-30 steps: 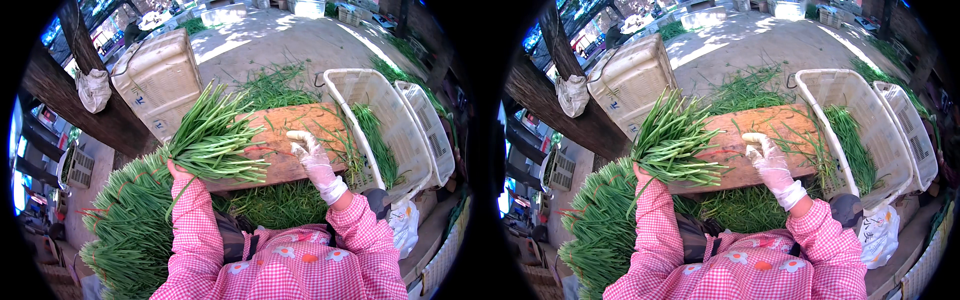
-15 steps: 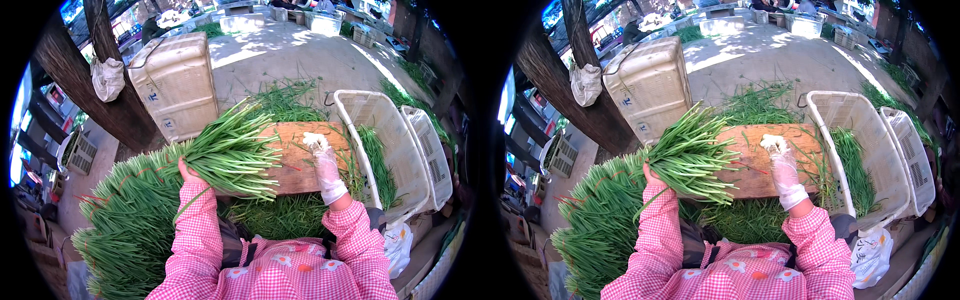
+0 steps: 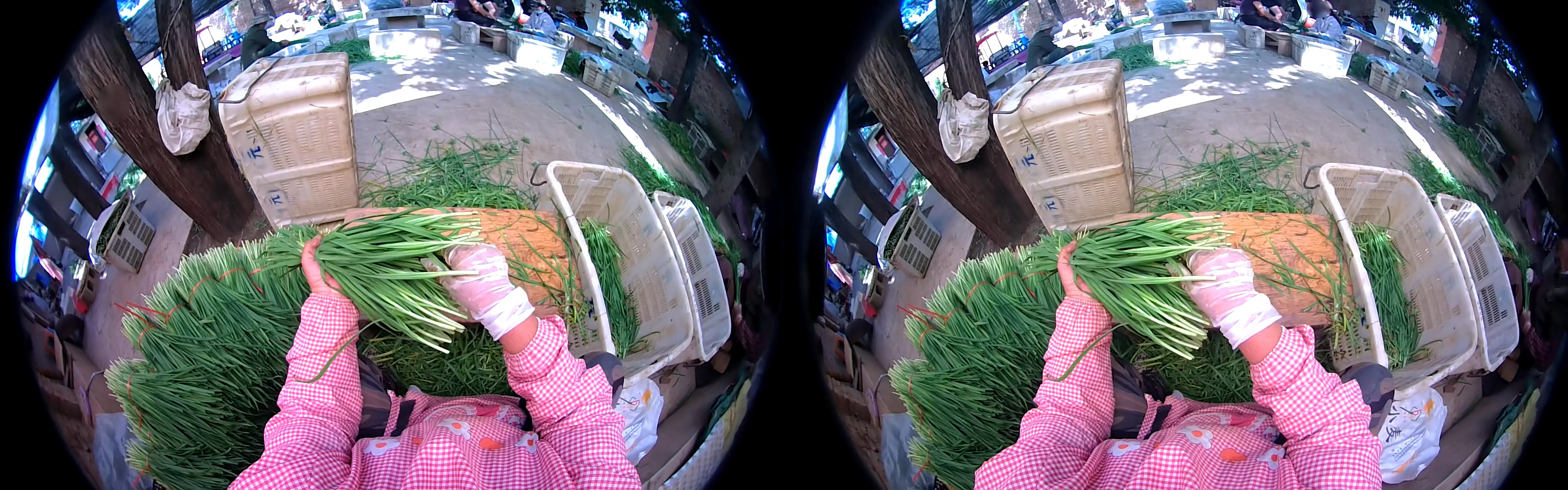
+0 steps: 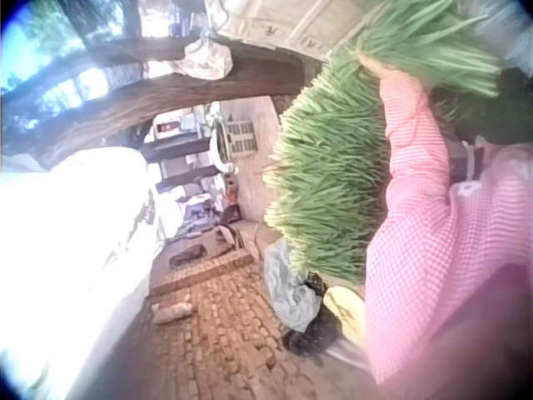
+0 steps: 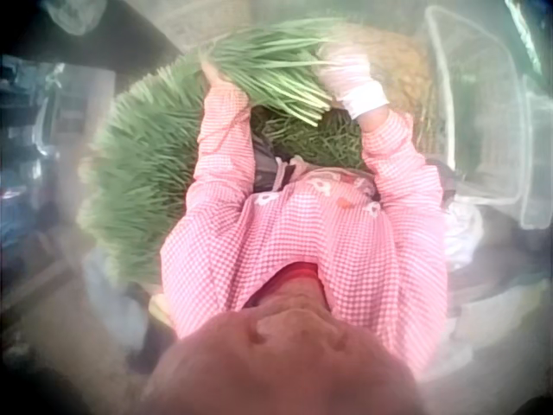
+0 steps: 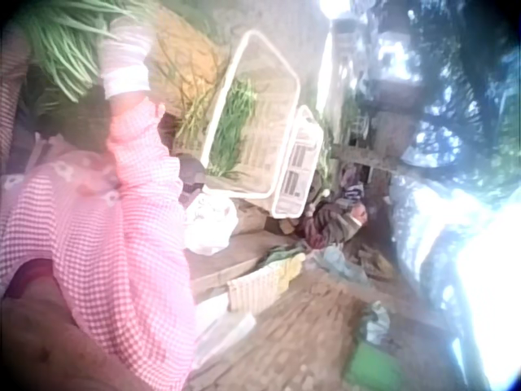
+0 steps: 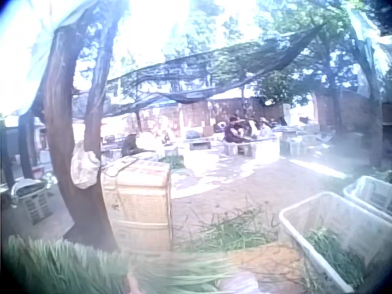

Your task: The person gathers green chives into a bundle by hand, wraps a red string around the base, and ties it securely before adding the bundle to a pile.

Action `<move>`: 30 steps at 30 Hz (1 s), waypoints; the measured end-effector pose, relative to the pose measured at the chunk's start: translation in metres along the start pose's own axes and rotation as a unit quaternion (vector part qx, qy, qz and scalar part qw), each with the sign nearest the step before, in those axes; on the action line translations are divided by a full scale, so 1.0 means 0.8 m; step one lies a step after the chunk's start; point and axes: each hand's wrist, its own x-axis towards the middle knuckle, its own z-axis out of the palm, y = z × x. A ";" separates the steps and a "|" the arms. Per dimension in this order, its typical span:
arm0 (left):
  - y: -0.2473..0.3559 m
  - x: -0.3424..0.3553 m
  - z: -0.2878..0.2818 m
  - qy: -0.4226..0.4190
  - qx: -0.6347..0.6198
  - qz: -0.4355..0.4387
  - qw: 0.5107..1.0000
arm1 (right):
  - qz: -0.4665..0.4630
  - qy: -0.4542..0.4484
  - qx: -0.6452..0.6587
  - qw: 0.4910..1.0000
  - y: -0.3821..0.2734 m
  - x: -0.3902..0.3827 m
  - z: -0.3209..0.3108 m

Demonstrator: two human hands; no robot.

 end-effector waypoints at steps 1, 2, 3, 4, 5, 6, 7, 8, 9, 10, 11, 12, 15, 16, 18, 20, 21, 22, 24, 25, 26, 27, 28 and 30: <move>-0.002 -0.002 0.007 -0.018 -0.001 -0.001 1.000 | 0.007 0.017 0.036 0.999 0.005 -0.003 0.013; -0.003 -0.006 0.014 -0.015 -0.016 -0.013 1.000 | 0.001 0.063 0.100 0.993 0.010 -0.010 0.022; 0.000 -0.007 0.011 -0.028 -0.019 -0.007 0.999 | -0.010 0.106 0.169 0.980 0.008 -0.013 0.026; 0.003 -0.005 0.007 -0.043 -0.023 -0.003 0.999 | 0.066 0.038 0.355 0.932 0.004 -0.017 0.016; 0.004 -0.003 0.003 -0.058 -0.027 0.000 0.998 | 0.066 0.111 0.467 0.875 0.002 -0.020 0.029; 0.005 0.000 -0.004 -0.066 -0.034 0.013 0.997 | 0.057 0.093 0.457 0.883 0.008 -0.029 0.030; 0.006 0.004 -0.012 -0.082 -0.039 0.027 0.995 | 0.061 0.078 0.519 0.849 0.014 -0.035 0.025; 0.006 0.008 -0.020 -0.099 -0.044 0.042 0.993 | 0.068 0.064 0.578 0.811 0.020 -0.041 0.021; 0.008 0.010 -0.024 -0.115 -0.049 0.056 0.991 | 0.089 0.051 0.697 0.709 0.018 -0.045 0.011; 0.006 0.006 -0.014 -0.105 -0.044 0.047 0.992 | 0.112 0.040 0.797 0.592 0.019 -0.050 -0.002; 0.004 0.003 -0.002 -0.094 -0.039 0.038 0.994 | 0.095 0.040 0.829 0.549 0.028 -0.059 -0.021; 0.010 -0.002 0.003 -0.079 -0.032 0.039 0.996 | 0.077 0.030 0.865 0.495 0.038 -0.067 -0.035; 0.033 0.001 -0.013 -0.149 -0.020 0.091 0.984 | 0.020 0.013 0.847 0.531 0.087 -0.096 -0.067; 0.035 0.011 -0.015 -0.240 -0.158 0.013 0.958 | 0.151 -0.004 0.723 0.674 0.096 -0.102 -0.070; 0.034 0.018 -0.011 -0.322 -0.151 0.031 0.934 | 0.236 -0.057 0.291 0.925 0.102 -0.106 -0.055; 0.034 0.020 -0.015 -0.362 -0.157 0.058 0.917 | 0.230 -0.046 0.491 0.839 0.096 -0.118 -0.045; 0.029 0.016 -0.015 -0.343 -0.173 0.064 0.921 | 0.228 -0.039 0.581 0.780 0.071 -0.115 -0.049; 0.028 0.007 -0.007 -0.325 -0.184 0.073 0.925 | 0.208 -0.056 0.604 0.768 0.049 -0.112 -0.046; 0.017 -0.002 0.011 -0.278 -0.190 0.085 0.938 | 0.160 -0.073 0.621 0.764 0.007 -0.115 -0.035; 0.016 -0.003 0.009 -0.280 -0.183 0.088 0.938 | 0.124 -0.087 0.621 0.769 -0.015 -0.116 -0.028; 0.016 -0.003 0.006 -0.283 -0.176 0.090 0.939 | 0.067 -0.097 0.456 0.882 -0.029 -0.113 -0.037; 0.020 -0.002 0.004 -0.287 -0.169 0.096 0.938 | 0.002 -0.017 0.398 0.917 -0.035 -0.111 -0.027; 0.024 0.000 0.001 -0.292 -0.163 0.101 0.937 | 0.096 -0.032 0.495 0.863 -0.031 -0.113 -0.028; 0.033 0.003 -0.005 -0.301 -0.151 0.113 0.935 | 0.192 0.022 0.576 0.794 -0.001 -0.114 -0.022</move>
